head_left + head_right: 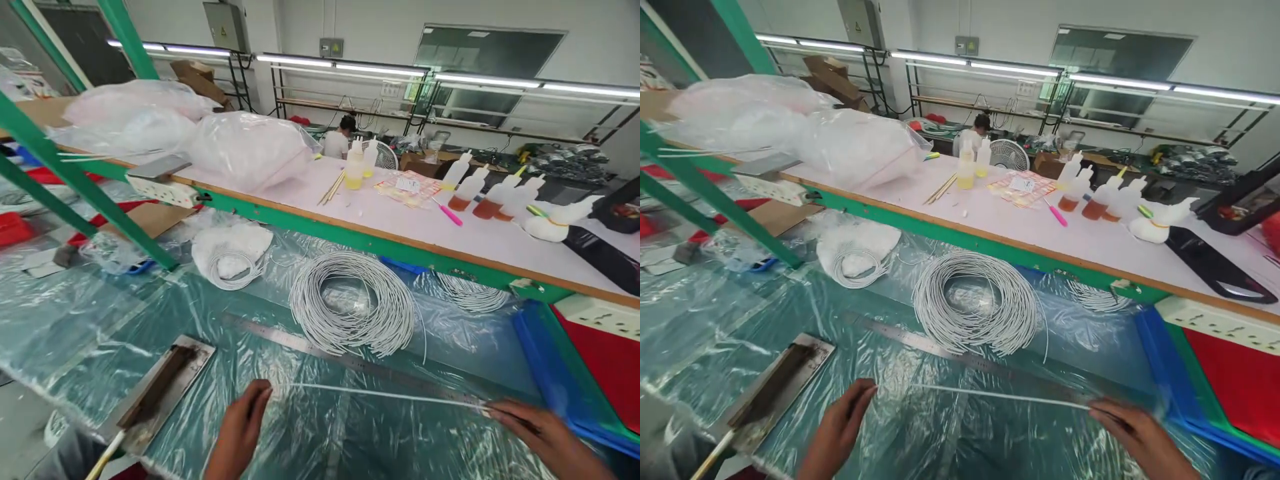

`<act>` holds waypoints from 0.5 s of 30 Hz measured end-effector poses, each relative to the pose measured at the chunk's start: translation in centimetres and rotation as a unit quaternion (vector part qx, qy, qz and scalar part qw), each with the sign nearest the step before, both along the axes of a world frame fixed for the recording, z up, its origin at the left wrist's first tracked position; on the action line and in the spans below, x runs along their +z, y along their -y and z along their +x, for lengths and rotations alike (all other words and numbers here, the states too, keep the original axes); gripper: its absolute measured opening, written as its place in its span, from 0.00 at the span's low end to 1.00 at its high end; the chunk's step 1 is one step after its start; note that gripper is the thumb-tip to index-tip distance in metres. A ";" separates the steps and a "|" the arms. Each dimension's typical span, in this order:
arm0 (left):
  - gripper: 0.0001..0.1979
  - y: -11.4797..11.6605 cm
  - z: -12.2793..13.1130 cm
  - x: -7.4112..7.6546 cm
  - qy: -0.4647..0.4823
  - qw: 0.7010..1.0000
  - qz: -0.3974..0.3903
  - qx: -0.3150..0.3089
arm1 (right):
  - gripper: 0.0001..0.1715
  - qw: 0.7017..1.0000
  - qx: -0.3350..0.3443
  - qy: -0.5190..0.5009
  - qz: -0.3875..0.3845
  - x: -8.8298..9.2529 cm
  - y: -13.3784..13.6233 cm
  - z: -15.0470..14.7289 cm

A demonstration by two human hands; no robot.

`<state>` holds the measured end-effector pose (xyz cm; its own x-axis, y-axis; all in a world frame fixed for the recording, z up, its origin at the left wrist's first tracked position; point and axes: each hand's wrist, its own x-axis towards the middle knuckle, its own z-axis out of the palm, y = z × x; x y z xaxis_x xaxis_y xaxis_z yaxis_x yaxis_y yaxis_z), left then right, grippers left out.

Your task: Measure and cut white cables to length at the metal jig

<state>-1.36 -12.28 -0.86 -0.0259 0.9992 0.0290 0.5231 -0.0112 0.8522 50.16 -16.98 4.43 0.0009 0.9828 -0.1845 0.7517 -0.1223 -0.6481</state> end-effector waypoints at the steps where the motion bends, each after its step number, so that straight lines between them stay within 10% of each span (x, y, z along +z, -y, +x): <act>1: 0.23 -1.9 -0.6 -0.1 0.001 1.000 0.002 0.023 | 0.27 1.000 -0.027 0.004 -0.007 -1.0 -0.1 1.6; 7: 0.24 -13.9 2.7 -4.3 0.104 0.989 -0.026 0.098 | 0.26 0.983 -0.176 0.001 0.044 -9.5 -3.2 4.1; 15: 0.17 -31.6 10.5 -4.6 -0.037 0.995 0.059 0.072 | 0.36 0.969 -0.221 -0.007 0.110 -15.6 -20.0 -3.4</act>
<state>9.09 19.33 -5.43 -0.1616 0.9750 0.1527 0.5878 -0.0292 0.8085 46.74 3.05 -11.19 0.4301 0.9024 0.0261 0.6486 -0.2888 -0.7042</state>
